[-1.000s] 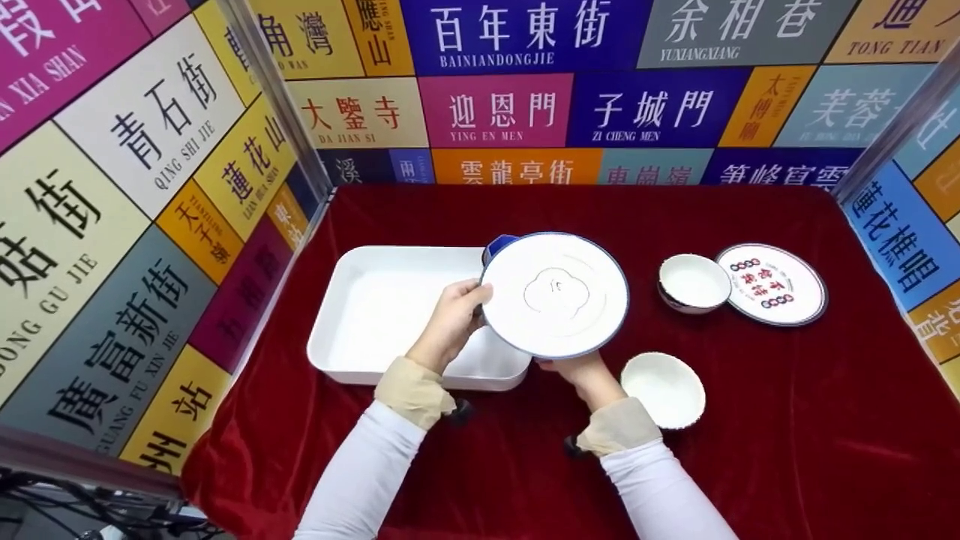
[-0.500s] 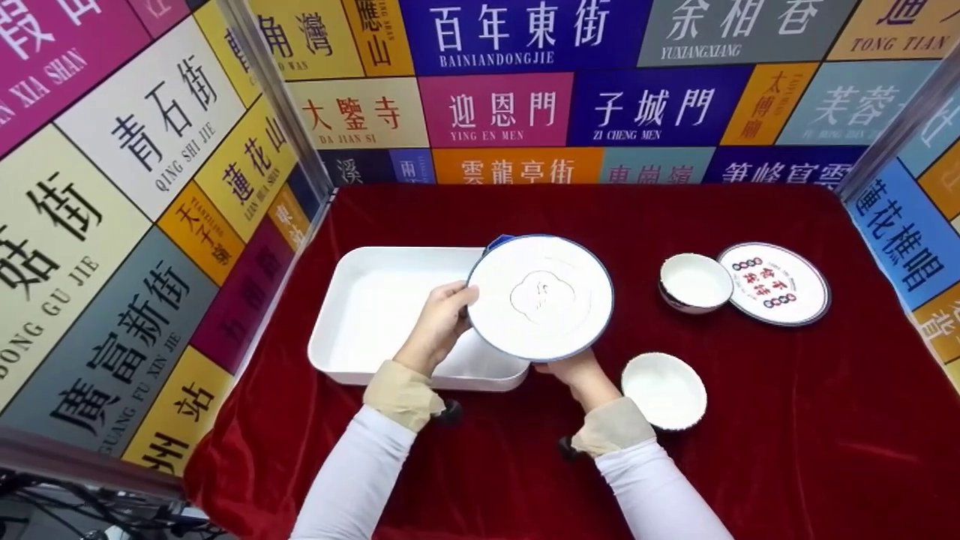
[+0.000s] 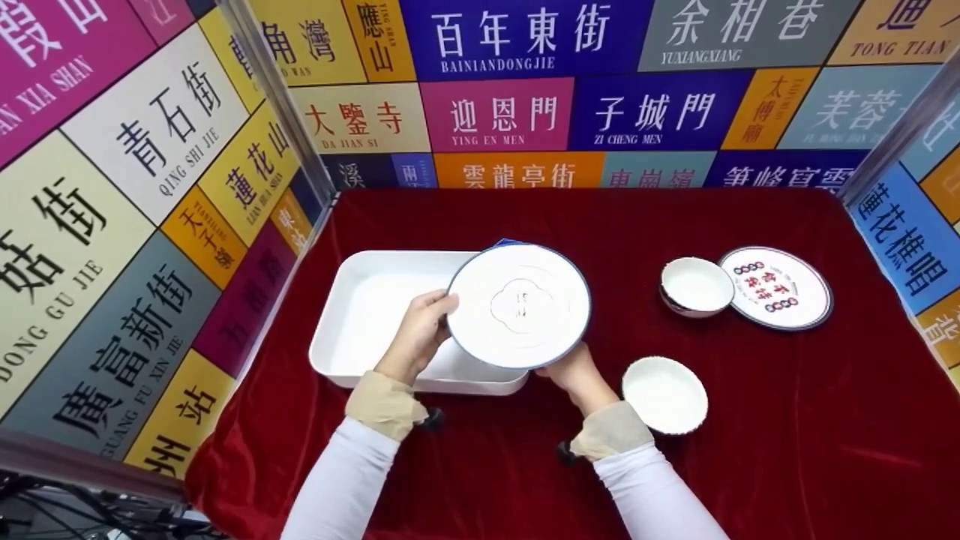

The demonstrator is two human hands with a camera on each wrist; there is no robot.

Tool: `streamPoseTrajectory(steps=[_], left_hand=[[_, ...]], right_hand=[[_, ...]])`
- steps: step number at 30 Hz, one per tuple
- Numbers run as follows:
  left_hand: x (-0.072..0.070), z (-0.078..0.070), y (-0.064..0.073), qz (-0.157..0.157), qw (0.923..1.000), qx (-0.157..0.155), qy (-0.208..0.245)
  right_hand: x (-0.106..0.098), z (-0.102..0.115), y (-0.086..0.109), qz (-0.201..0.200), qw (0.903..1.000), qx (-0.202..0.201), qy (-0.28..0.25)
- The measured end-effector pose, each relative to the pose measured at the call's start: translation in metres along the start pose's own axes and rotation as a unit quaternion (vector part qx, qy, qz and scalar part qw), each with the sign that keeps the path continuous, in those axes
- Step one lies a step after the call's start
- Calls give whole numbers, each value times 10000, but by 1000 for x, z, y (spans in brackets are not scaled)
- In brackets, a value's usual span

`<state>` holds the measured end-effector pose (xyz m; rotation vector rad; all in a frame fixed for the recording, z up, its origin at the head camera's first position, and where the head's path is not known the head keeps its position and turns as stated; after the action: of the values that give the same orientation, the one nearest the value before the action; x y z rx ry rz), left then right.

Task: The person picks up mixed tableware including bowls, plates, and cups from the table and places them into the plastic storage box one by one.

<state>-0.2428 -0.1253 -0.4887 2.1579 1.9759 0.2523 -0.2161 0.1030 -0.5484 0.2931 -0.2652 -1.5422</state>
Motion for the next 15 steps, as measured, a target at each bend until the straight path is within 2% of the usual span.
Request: streamPoseTrajectory(steps=[5, 8, 15], left_hand=[[-11, 0, 3, -125, 9999, 22, -24], [-19, 0, 4, -227, 9997, -18, -32], [-36, 0, 5, -326, 9994, -21, 143]], right_hand=[[0, -2, -3, 48, 9998, -142, -128], [1, -1, -3, 138, 9996, -258, 31], [2, 0, -4, 601, 9975, -329, 161]])
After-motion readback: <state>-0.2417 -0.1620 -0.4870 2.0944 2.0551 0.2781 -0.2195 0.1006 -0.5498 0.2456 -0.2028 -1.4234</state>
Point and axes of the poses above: each hand's wrist, its own y-axis away from the middle knuckle, its own x-axis out of the palm, z = x × y, the point moved 5 cm from there along -y, towards the middle knuckle, and after that the axes turned 12 degrees about -y, right-handed, at the moved point
